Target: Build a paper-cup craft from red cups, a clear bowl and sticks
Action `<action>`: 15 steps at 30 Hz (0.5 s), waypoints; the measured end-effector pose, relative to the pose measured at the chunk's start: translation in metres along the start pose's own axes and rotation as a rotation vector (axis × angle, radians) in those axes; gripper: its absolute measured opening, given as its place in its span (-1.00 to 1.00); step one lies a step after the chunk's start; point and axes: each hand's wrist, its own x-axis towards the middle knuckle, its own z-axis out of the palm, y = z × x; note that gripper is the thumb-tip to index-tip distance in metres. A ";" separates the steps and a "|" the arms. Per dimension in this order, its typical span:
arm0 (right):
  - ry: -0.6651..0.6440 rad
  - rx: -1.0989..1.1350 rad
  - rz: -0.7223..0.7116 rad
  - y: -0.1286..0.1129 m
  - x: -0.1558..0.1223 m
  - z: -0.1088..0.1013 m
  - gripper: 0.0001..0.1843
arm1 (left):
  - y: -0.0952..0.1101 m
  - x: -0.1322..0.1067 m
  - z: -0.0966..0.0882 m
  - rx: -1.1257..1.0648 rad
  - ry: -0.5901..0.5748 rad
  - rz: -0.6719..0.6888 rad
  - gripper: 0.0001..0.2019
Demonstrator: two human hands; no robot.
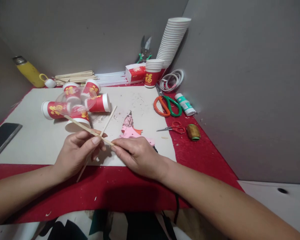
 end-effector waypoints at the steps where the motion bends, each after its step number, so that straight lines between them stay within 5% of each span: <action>1: 0.009 -0.001 0.004 0.001 0.000 -0.001 -0.84 | 0.000 0.000 -0.001 -0.016 -0.030 -0.025 -0.78; 6: 0.039 -0.050 0.031 0.005 -0.002 -0.003 -0.84 | -0.001 0.000 -0.001 -0.077 -0.141 -0.111 -0.71; 15: 0.023 -0.035 0.034 0.005 -0.001 -0.003 -0.83 | -0.003 -0.001 -0.002 -0.101 -0.113 -0.157 -0.82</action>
